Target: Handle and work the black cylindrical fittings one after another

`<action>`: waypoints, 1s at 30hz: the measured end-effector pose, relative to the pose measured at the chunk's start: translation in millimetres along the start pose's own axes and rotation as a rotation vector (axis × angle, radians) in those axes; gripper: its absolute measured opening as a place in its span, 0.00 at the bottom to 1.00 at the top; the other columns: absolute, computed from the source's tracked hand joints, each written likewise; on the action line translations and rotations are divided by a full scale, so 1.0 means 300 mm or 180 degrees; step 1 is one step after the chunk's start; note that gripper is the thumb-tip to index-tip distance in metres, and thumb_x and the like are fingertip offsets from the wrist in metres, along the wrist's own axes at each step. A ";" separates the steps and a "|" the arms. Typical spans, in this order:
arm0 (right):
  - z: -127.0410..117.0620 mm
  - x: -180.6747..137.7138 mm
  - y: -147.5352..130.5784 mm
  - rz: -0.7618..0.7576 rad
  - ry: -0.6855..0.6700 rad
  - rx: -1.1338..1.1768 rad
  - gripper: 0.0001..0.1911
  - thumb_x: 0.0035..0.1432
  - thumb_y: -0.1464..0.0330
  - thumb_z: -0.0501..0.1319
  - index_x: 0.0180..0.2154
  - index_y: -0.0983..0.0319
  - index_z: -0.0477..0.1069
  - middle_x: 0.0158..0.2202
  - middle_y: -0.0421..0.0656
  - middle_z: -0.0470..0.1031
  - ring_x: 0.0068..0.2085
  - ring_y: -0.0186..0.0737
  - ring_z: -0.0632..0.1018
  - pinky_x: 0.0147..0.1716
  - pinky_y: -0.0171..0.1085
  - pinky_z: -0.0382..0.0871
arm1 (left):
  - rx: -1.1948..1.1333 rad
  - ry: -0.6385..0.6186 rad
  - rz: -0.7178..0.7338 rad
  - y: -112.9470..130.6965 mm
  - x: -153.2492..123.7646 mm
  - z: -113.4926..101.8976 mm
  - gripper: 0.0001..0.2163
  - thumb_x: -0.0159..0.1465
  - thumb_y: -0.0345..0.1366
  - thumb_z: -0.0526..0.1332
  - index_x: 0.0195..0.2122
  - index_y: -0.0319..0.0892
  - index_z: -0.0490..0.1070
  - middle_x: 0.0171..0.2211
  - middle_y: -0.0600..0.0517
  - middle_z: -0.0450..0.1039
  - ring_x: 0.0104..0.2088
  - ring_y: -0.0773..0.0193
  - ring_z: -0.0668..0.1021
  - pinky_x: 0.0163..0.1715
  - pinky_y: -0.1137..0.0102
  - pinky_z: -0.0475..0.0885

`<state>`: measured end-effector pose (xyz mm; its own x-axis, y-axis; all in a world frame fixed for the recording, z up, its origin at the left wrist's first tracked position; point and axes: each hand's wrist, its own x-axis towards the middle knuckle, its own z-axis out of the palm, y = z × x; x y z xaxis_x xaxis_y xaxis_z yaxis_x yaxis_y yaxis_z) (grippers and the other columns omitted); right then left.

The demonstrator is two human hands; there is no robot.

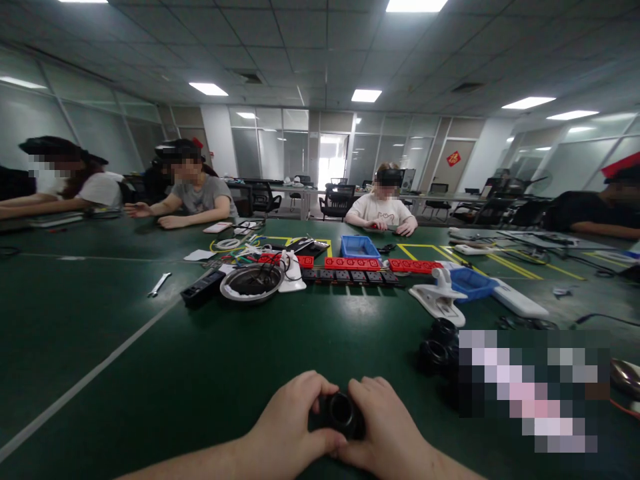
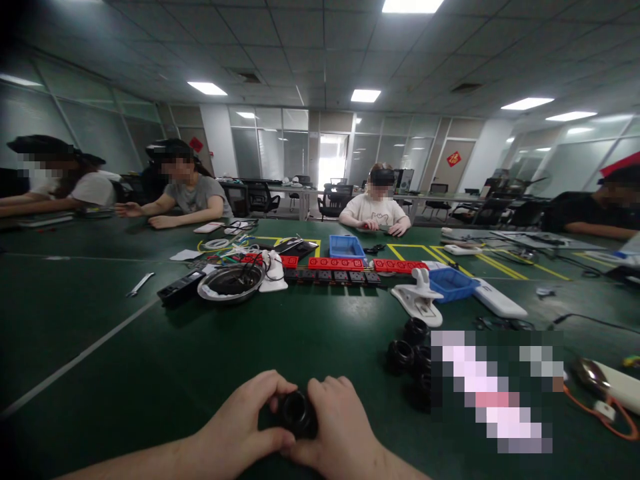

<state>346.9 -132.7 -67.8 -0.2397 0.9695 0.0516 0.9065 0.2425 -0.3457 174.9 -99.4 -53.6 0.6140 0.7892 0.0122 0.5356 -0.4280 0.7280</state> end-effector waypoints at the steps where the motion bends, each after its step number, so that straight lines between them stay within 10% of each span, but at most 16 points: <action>1: 0.005 -0.001 -0.007 0.0011 0.0072 -0.0086 0.22 0.37 0.53 0.66 0.26 0.62 0.64 0.27 0.40 0.68 0.30 0.40 0.68 0.31 0.37 0.55 | 0.0027 0.0039 -0.0059 0.004 -0.001 0.002 0.16 0.47 0.34 0.68 0.37 0.41 0.68 0.32 0.55 0.66 0.33 0.63 0.69 0.33 0.71 0.63; 6: -0.009 0.003 -0.005 -0.0002 0.0094 0.0087 0.29 0.31 0.48 0.67 0.29 0.62 0.66 0.30 0.40 0.69 0.33 0.43 0.69 0.33 0.40 0.56 | 0.0001 -0.0143 0.0098 0.004 0.008 -0.018 0.15 0.49 0.32 0.67 0.38 0.42 0.69 0.32 0.55 0.67 0.33 0.63 0.69 0.33 0.72 0.64; 15: -0.113 0.010 0.032 -0.0449 -0.0902 0.0931 0.21 0.40 0.70 0.69 0.39 0.60 0.70 0.36 0.39 0.70 0.39 0.41 0.69 0.39 0.37 0.59 | -0.0074 -0.0644 0.0727 -0.017 0.021 -0.076 0.21 0.52 0.32 0.67 0.47 0.50 0.67 0.36 0.56 0.69 0.37 0.64 0.71 0.36 0.73 0.64; 30: 0.002 0.004 0.005 -0.0145 0.0053 0.0286 0.31 0.29 0.49 0.68 0.33 0.62 0.67 0.33 0.43 0.68 0.35 0.45 0.67 0.35 0.42 0.58 | -0.0065 -0.0153 0.0114 0.012 0.005 -0.017 0.15 0.47 0.31 0.68 0.36 0.41 0.68 0.33 0.54 0.67 0.34 0.63 0.70 0.34 0.71 0.65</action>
<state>347.8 -131.2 -68.7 -0.2733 0.9582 0.0844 0.8597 0.2827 -0.4254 174.8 -97.5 -47.4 0.6600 0.7513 0.0060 0.5011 -0.4462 0.7414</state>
